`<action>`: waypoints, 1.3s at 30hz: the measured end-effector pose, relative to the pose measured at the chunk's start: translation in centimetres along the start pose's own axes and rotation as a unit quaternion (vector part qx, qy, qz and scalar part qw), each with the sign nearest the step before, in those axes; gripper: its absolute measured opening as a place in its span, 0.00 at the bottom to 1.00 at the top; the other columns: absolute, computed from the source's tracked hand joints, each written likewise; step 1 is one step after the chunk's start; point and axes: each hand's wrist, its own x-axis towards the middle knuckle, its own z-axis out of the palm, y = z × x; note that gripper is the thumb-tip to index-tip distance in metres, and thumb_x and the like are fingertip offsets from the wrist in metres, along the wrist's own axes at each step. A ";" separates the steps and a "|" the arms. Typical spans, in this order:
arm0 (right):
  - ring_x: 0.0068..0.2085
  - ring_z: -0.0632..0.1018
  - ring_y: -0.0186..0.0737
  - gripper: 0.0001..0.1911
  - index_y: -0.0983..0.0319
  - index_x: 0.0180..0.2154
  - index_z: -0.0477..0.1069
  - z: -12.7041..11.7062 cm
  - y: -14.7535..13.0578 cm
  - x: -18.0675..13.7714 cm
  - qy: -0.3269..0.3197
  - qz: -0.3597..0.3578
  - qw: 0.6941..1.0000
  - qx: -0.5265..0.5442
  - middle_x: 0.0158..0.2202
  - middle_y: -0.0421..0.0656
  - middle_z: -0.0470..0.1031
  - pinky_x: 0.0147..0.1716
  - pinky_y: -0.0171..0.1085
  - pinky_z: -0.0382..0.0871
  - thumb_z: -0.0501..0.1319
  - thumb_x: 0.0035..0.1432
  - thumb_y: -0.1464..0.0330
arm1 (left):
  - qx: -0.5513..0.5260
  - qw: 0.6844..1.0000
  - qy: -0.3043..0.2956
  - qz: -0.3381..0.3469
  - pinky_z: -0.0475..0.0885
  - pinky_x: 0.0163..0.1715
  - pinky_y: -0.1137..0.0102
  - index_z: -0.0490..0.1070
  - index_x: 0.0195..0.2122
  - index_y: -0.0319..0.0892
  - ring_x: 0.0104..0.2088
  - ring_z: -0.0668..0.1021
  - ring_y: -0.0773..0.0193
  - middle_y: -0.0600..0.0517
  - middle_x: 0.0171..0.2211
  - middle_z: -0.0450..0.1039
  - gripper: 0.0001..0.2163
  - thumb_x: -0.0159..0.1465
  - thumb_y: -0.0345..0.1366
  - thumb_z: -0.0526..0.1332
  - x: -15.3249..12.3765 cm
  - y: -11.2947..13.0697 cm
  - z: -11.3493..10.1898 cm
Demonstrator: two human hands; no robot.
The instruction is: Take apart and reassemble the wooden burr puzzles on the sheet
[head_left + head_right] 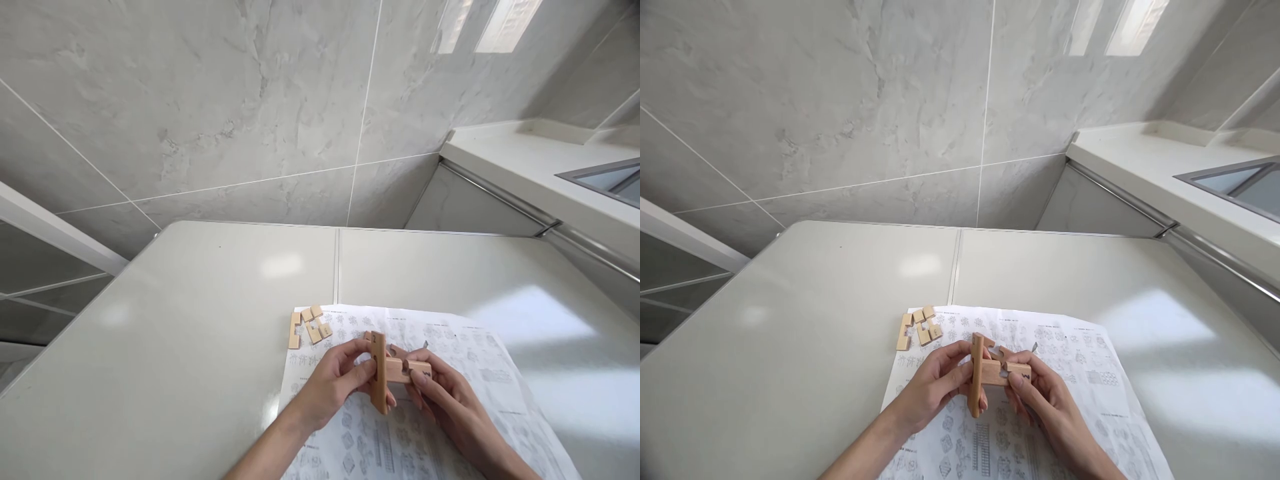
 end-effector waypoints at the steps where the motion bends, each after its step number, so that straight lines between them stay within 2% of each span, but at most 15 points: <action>1: 0.25 0.62 0.36 0.23 0.58 0.45 0.73 0.0 0.0 0.0 0.000 0.001 1.000 0.000 0.24 0.36 0.68 0.26 0.36 0.54 0.68 0.69 0.45 | 0.002 1.000 0.000 0.000 0.82 0.37 0.65 0.79 0.53 0.39 0.33 0.85 0.59 0.46 0.38 0.81 0.16 0.73 0.46 0.69 0.0 -0.1 -0.1; 15: 0.25 0.61 0.36 0.21 0.57 0.46 0.73 -0.4 0.5 -0.1 0.007 0.001 1.000 -0.001 0.24 0.35 0.65 0.24 0.35 0.50 0.68 0.70 0.48 | 0.015 1.000 -0.002 0.015 0.82 0.36 0.65 0.79 0.53 0.39 0.31 0.85 0.60 0.45 0.38 0.82 0.17 0.73 0.48 0.70 0.2 -0.5 -0.4; 26: 0.25 0.61 0.35 0.22 0.57 0.42 0.73 -0.2 0.2 -0.1 0.014 -0.001 1.000 -0.020 0.25 0.36 0.65 0.23 0.34 0.51 0.69 0.68 0.46 | 0.013 1.000 -0.007 0.008 0.80 0.35 0.67 0.78 0.52 0.39 0.30 0.85 0.59 0.48 0.31 0.82 0.17 0.73 0.48 0.69 0.1 -0.3 -0.4; 33: 0.25 0.61 0.35 0.21 0.58 0.43 0.74 0.0 0.1 0.1 0.008 -0.013 0.999 -0.032 0.26 0.36 0.64 0.23 0.34 0.51 0.67 0.70 0.47 | 0.015 1.000 0.003 0.011 0.78 0.36 0.67 0.77 0.52 0.39 0.30 0.83 0.60 0.49 0.29 0.80 0.18 0.73 0.49 0.68 0.1 -0.6 -0.4; 39: 0.25 0.61 0.36 0.22 0.58 0.42 0.74 0.1 -0.2 0.1 0.007 -0.016 0.999 -0.051 0.25 0.36 0.64 0.24 0.35 0.53 0.66 0.71 0.46 | 0.013 1.000 0.008 0.009 0.77 0.35 0.68 0.76 0.52 0.38 0.30 0.81 0.61 0.48 0.31 0.79 0.17 0.74 0.49 0.68 0.0 -0.3 -0.3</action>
